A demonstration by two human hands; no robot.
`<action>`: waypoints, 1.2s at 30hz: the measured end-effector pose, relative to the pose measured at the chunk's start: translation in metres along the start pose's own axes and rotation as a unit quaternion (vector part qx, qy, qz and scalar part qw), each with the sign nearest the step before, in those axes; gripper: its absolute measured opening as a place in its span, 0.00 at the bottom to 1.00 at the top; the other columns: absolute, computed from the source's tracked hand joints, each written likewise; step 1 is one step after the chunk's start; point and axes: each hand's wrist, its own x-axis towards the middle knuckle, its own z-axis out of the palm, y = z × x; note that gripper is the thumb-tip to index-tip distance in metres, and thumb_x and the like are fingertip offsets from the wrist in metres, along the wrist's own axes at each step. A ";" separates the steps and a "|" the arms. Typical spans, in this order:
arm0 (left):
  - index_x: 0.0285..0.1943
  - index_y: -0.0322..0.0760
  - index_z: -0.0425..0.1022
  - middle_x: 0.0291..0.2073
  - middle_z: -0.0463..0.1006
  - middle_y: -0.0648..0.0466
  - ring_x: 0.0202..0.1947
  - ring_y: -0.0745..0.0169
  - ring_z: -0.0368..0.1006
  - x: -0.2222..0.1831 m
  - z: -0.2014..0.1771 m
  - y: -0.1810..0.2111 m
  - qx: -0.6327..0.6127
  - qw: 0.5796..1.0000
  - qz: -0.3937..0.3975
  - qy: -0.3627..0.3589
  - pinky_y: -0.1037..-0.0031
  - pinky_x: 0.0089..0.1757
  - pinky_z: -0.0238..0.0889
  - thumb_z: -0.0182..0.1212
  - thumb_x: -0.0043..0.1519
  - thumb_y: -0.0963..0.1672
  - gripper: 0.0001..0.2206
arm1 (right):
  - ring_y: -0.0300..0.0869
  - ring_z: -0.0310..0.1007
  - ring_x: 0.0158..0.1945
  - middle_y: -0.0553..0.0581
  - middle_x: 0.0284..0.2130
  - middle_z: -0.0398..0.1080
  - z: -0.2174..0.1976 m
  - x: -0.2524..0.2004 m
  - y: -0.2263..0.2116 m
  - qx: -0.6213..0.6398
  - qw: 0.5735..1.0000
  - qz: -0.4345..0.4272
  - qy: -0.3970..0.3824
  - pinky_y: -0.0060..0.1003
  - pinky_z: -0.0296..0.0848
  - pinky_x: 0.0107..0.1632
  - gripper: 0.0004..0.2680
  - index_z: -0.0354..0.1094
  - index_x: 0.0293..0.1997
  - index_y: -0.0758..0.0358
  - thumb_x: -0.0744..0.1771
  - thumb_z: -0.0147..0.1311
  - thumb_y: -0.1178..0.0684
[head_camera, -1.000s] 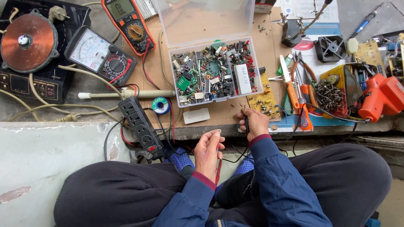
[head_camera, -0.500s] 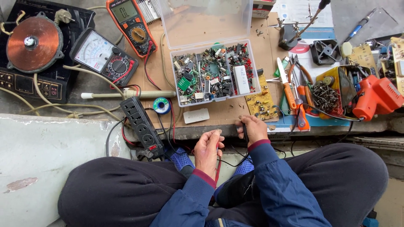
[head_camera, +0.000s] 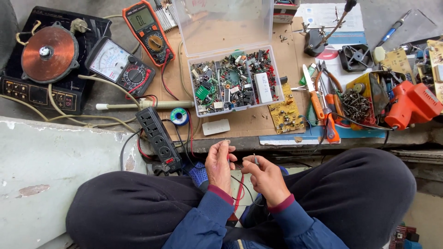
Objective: Sorting and inspecting various small electronic components from a storage box using a magnifying glass and a multimeter.
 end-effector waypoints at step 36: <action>0.43 0.28 0.85 0.37 0.84 0.51 0.37 0.64 0.73 0.045 -0.016 -0.056 0.083 0.996 -0.006 -0.043 0.75 0.43 0.65 0.61 0.72 0.51 0.20 | 0.33 0.58 0.23 0.48 0.18 0.65 0.034 0.015 0.020 -0.093 0.977 -0.183 -0.057 0.30 0.62 0.27 0.16 0.67 0.22 0.63 0.70 0.65 0.52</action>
